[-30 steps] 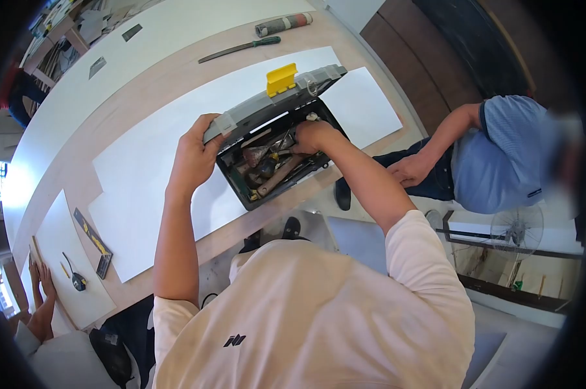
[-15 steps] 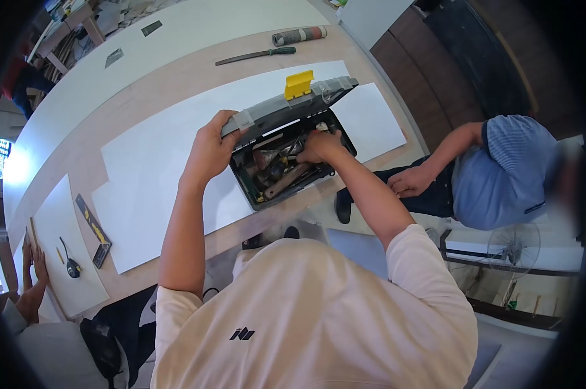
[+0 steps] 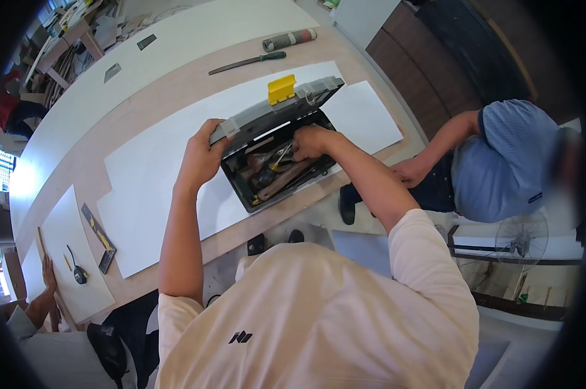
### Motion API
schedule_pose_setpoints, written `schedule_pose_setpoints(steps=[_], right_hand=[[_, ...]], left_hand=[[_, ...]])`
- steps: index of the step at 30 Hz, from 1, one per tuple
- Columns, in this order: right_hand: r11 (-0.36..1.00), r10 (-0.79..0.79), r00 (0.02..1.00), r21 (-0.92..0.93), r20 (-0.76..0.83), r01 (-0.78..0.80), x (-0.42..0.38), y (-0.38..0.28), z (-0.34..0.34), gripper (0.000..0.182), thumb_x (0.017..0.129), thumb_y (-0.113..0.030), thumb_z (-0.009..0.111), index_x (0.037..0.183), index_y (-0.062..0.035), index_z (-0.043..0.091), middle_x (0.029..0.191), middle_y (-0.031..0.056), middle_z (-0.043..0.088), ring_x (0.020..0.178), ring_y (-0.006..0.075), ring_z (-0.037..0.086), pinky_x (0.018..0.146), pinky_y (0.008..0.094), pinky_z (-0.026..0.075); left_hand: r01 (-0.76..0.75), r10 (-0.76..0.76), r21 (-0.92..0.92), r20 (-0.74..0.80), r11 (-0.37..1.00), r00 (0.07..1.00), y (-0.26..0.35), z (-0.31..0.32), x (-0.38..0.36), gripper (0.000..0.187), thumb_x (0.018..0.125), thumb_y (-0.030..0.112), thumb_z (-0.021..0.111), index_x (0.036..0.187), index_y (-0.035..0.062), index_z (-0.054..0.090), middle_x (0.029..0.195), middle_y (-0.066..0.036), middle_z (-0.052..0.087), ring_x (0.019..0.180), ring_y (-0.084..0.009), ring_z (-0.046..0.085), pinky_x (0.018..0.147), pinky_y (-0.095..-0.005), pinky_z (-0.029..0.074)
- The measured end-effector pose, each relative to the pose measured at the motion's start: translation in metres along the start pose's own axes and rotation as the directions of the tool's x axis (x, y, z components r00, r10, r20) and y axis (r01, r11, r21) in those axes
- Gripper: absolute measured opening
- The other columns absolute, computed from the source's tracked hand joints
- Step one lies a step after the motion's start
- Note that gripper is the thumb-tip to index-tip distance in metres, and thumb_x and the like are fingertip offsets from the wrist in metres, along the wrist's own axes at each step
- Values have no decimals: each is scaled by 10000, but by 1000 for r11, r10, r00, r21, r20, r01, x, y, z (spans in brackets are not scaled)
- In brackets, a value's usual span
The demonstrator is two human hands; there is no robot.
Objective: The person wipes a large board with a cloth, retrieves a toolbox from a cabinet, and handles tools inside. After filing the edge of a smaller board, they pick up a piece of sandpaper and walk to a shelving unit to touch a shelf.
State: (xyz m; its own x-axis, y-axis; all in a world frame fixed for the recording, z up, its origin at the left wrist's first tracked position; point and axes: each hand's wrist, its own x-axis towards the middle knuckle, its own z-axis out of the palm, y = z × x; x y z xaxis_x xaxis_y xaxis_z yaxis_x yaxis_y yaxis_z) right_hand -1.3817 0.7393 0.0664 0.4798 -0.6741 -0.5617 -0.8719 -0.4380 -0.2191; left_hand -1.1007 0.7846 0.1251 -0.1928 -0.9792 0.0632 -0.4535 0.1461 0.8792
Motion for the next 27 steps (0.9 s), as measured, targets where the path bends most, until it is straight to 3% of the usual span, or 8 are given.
schedule_pose_setpoints(steps=[6,9,12,15,18,21,24,27], right_hand=[[984,-159,967,-117,-201,138,-8,8,5,319,691,-341,615,834,-71,707,788,170,666,776,355,634,740,431,504],[983,-183,917,-49,-355,178,-17,19,14,298,688,-302,622,854,-67,701,781,180,661,778,365,630,744,421,507],[955,-36,869,239,-494,176,-23,22,32,329,693,-311,645,870,-38,697,844,190,670,823,352,641,770,405,514],[949,-51,759,205,-650,240,-17,23,53,277,731,-258,623,888,-39,685,834,190,668,806,357,640,751,399,514],[889,144,779,425,-610,168,-20,18,49,256,766,-209,603,953,-46,666,899,193,667,843,351,639,766,394,505],[858,-32,861,428,-508,285,-10,23,37,246,788,-178,590,986,-45,648,977,192,659,893,344,633,793,397,490],[911,-48,920,360,-388,200,-9,11,38,328,780,-185,623,1082,-57,637,1019,179,657,964,327,623,848,382,481],[966,-76,976,226,-203,122,3,0,36,370,802,-224,626,1158,-121,636,1085,158,645,1031,319,604,906,376,465]], left_hand=[[-1,1,38,-2,999,1000,4,-1,-2,243,895,151,610,1103,36,561,861,-92,609,783,-180,541,737,-303,461],[2,-2,43,-1,999,1000,3,0,-4,248,894,150,612,1109,37,561,859,-88,609,773,-172,539,721,-296,460],[16,-16,18,-3,1000,1000,3,2,-3,256,893,152,614,1117,40,561,858,-83,609,769,-168,540,712,-291,460],[-25,26,27,-22,999,999,1,3,-2,261,893,154,613,1121,37,561,857,-80,608,769,-168,539,717,-290,458],[22,-21,45,-26,999,999,5,3,-1,248,890,144,610,1110,36,570,900,-125,637,820,-206,575,772,-315,468],[-15,17,81,-12,997,1000,2,1,2,251,891,149,611,1112,37,570,897,-121,635,814,-205,569,770,-319,468],[73,-74,18,26,997,997,8,-1,1,255,891,152,612,1114,35,568,903,-126,636,819,-213,569,778,-321,465],[12,-12,57,2,998,1000,3,0,0,255,891,148,610,1114,33,567,903,-131,635,832,-222,574,794,-321,462]])
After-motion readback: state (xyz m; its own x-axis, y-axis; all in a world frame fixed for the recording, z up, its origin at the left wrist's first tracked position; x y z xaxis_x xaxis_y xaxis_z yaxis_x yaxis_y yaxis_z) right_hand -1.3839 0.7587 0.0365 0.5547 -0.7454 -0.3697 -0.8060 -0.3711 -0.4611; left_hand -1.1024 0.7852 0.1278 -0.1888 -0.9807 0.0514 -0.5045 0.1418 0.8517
